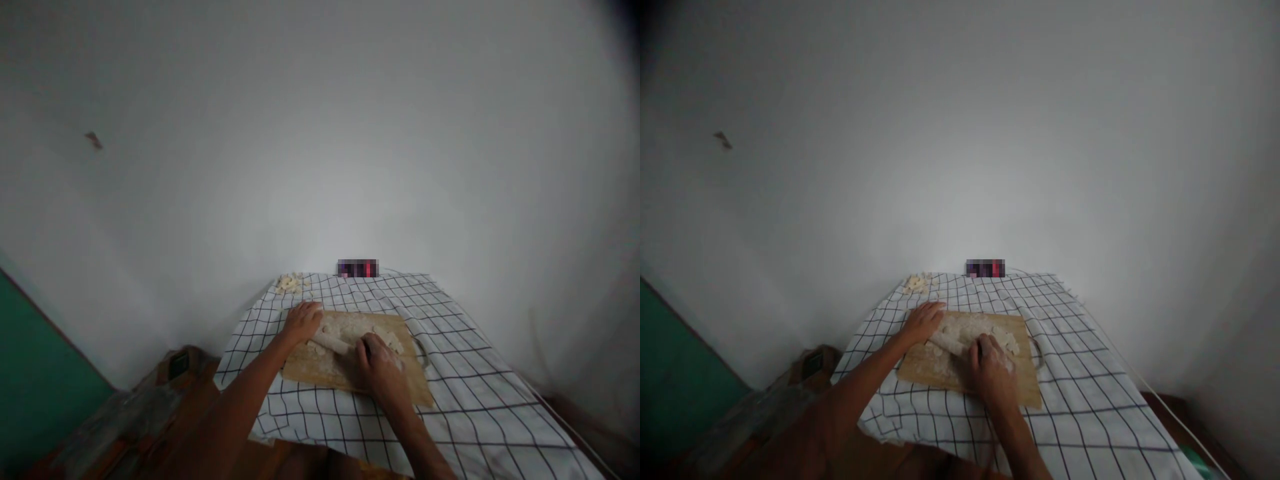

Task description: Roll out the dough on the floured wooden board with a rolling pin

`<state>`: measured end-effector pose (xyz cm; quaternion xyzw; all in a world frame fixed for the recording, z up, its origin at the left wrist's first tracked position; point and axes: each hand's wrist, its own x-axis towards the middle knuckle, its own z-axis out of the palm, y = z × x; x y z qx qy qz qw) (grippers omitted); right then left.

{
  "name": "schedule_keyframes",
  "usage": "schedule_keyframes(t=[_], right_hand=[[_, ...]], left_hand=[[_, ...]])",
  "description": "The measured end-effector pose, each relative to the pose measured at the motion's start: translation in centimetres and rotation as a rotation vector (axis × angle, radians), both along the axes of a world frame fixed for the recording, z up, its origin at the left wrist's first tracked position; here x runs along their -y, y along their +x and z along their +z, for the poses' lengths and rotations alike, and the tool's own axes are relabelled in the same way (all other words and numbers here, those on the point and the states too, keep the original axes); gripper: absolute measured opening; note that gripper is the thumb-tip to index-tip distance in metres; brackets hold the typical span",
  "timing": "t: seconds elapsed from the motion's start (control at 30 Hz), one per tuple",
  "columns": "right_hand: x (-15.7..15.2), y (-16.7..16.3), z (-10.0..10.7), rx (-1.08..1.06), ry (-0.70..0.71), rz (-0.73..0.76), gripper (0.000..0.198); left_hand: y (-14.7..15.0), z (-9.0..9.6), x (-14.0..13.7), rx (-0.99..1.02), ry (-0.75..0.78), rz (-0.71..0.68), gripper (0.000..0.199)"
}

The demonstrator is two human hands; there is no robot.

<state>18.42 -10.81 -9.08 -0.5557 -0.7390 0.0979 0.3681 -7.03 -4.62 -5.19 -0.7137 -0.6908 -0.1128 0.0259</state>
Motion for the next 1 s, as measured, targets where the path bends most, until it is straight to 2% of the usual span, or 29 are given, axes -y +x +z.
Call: schedule_keyframes(t=[0.1,0.2,0.37,0.47,0.6,0.73,0.8,1.0], right_hand=[[-0.8,0.2,-0.8,0.01,0.037,0.005,0.028],[-1.0,0.0,-1.0,0.004,0.061,-0.057,0.03],[-1.1,-0.6,-0.8,-0.002,0.051,-0.17,0.028],[-1.5,-0.6,-0.9,-0.018,0.05,-0.202,0.031],[-2.2,-0.1,-1.3,0.02,0.064,-0.192,0.035],[-2.1,0.1,-0.9,0.063,0.105,-0.167,0.038],[-1.7,-0.2,-0.3,0.064,0.07,-0.178,0.041],[0.2,-0.8,1.9,0.093,-0.102,-0.099,0.043]], left_hand=[[1.1,0.6,-2.3,0.049,-0.035,0.021,0.045],[2.2,1.2,-4.6,0.08,-0.063,0.014,0.045],[3.5,1.7,-7.8,0.112,-0.006,0.039,0.048],[4.2,1.6,-9.3,0.093,0.018,0.083,0.051],[5.0,1.7,-10.2,0.101,0.025,0.048,0.048],[4.8,1.8,-9.5,0.099,0.005,0.011,0.05],[4.1,1.7,-8.5,0.084,-0.01,-0.002,0.05],[1.4,1.4,-2.6,0.012,-0.048,0.028,0.044]])
